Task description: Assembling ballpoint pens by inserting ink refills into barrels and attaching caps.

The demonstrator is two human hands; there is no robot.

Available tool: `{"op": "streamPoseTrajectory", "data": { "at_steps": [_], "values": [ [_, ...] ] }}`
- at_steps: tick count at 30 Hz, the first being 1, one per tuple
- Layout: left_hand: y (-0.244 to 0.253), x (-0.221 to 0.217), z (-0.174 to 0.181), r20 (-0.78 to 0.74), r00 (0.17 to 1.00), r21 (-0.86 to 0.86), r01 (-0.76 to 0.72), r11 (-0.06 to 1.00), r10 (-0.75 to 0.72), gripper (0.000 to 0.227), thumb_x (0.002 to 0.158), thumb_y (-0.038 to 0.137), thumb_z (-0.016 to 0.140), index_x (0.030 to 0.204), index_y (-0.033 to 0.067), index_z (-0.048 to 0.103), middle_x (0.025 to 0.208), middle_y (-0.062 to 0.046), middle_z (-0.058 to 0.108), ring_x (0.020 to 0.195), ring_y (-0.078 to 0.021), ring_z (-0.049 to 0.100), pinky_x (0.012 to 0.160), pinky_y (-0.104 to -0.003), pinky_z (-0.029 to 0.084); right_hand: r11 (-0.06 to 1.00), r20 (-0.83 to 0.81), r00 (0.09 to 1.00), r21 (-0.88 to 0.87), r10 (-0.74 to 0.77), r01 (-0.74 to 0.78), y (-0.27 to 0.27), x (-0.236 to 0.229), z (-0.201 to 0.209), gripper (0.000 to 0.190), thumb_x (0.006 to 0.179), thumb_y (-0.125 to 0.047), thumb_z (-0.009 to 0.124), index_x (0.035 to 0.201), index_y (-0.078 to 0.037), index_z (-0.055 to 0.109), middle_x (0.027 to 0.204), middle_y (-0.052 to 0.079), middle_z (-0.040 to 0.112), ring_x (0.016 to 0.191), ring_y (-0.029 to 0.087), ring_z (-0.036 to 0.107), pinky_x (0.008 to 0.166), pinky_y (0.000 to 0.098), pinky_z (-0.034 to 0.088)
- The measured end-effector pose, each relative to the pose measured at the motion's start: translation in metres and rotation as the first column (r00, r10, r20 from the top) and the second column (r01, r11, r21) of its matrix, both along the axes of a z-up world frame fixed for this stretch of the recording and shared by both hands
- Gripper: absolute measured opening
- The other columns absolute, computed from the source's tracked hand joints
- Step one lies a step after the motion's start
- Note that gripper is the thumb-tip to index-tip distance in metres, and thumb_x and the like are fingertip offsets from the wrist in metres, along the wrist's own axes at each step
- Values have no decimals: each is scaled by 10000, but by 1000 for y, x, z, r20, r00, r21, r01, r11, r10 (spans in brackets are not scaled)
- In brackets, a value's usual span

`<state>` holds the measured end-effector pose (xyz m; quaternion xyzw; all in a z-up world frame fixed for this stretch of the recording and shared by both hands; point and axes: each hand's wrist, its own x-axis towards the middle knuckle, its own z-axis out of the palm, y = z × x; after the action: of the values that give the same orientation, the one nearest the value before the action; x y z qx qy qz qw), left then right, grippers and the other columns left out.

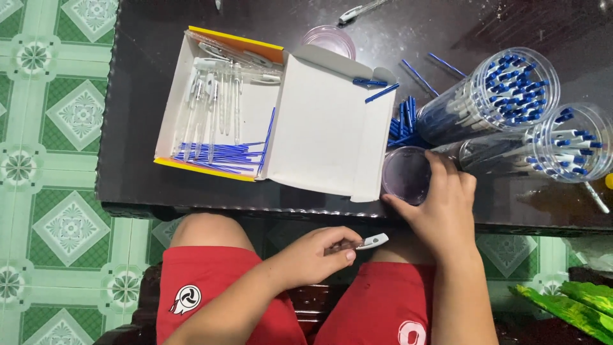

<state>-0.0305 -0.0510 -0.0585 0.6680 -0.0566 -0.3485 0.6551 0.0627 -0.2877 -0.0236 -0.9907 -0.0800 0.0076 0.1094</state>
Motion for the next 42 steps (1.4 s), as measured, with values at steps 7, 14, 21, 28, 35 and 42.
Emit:
{"op": "streamPoseTrajectory", "data": {
  "at_steps": [7,14,21,28,35,42],
  "values": [
    [3,3,9,-10,999,25,42,999,-42,293,994,264,578,1238,130,669,1015,16,643,917,-116,588,820,-274,475,1000,75,997,-3,2,-2,-6,-8,-4,1034,661,-513,884,1501,-55,492,1546,156,497,1215,427,431,1052,445,331],
    [3,3,8,85,995,44,57,997,-60,290,995,262,583,1249,148,664,1052,-7,656,951,-143,608,823,-284,483,988,169,975,25,145,-151,-2,-11,8,923,717,-413,886,1467,-41,497,1578,170,468,1250,432,489,1019,491,363],
    [4,5,7,113,992,26,52,998,-54,278,989,237,587,1237,132,659,1050,-19,661,931,-150,609,813,-286,479,979,4,985,102,175,-175,25,-9,31,873,697,-375,898,1413,-60,512,1544,152,465,1180,431,446,1003,488,371],
    [12,10,13,97,995,60,32,998,-38,290,984,261,579,1241,154,659,1061,-9,656,931,-137,610,809,-276,480,948,45,961,154,275,-278,28,-7,38,912,690,-325,921,1407,-23,445,1551,199,459,1232,439,435,1027,523,397],
    [20,11,17,137,990,45,33,998,-39,315,981,279,573,1261,157,647,1082,-10,672,927,-154,618,822,-294,480,931,101,928,42,358,-363,41,-6,42,876,770,-219,851,1509,-82,402,1616,198,366,1138,480,468,1012,547,378],
    [21,8,11,189,982,-25,5,1000,0,285,989,241,583,1242,126,647,1029,-12,662,882,-147,607,799,-289,480,927,14,936,137,351,-350,43,-7,38,907,780,-101,809,1549,-88,329,1640,202,283,1262,481,458,1057,578,392]
  ]
}}
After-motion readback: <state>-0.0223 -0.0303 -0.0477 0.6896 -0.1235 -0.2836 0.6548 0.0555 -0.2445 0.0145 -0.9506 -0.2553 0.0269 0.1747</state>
